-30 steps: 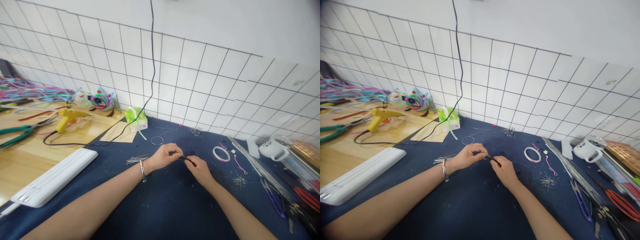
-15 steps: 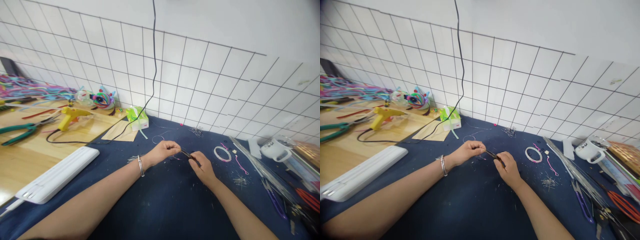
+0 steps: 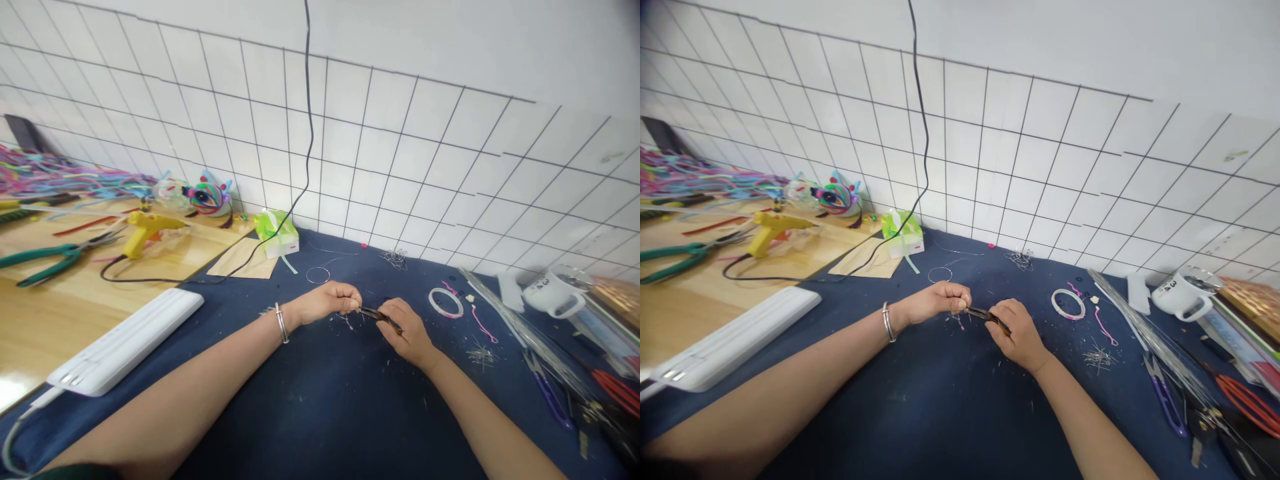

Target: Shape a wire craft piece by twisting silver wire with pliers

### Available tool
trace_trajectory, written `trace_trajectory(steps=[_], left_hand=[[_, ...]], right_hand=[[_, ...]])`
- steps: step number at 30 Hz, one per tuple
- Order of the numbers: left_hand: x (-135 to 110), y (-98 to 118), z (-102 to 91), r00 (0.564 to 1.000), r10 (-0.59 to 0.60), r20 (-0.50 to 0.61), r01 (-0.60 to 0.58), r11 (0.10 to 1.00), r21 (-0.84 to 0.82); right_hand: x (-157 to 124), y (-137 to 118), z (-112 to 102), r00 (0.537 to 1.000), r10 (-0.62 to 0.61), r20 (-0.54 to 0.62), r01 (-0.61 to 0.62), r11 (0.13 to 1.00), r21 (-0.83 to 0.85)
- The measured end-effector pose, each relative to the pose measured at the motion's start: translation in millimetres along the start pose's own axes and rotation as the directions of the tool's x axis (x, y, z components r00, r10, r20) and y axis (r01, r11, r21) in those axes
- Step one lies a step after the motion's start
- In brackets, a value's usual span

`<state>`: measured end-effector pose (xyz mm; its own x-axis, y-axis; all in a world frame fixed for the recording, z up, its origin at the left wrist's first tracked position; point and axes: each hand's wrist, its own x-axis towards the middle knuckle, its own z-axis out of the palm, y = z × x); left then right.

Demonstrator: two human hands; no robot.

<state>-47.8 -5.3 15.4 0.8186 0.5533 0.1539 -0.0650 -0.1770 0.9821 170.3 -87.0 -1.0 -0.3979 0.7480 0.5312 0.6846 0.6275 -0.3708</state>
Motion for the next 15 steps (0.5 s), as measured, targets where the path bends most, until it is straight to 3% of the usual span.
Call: trace_trajectory(steps=[7,15], left_hand=[[-1.8,0.0,2.7,0.997,-0.005,0.079,0.016,0.991,-0.132],[-2.8,3.0,4.7,0.997,0.001,0.079,0.011,0.988,-0.156]], right_hand=[[0.2,-4.4,-2.9,0.999,-0.035,0.021,0.034,0.999,0.031],[1.5,-7.7,-4.3,0.998,-0.058,0.014,0.058,0.998,0.004]])
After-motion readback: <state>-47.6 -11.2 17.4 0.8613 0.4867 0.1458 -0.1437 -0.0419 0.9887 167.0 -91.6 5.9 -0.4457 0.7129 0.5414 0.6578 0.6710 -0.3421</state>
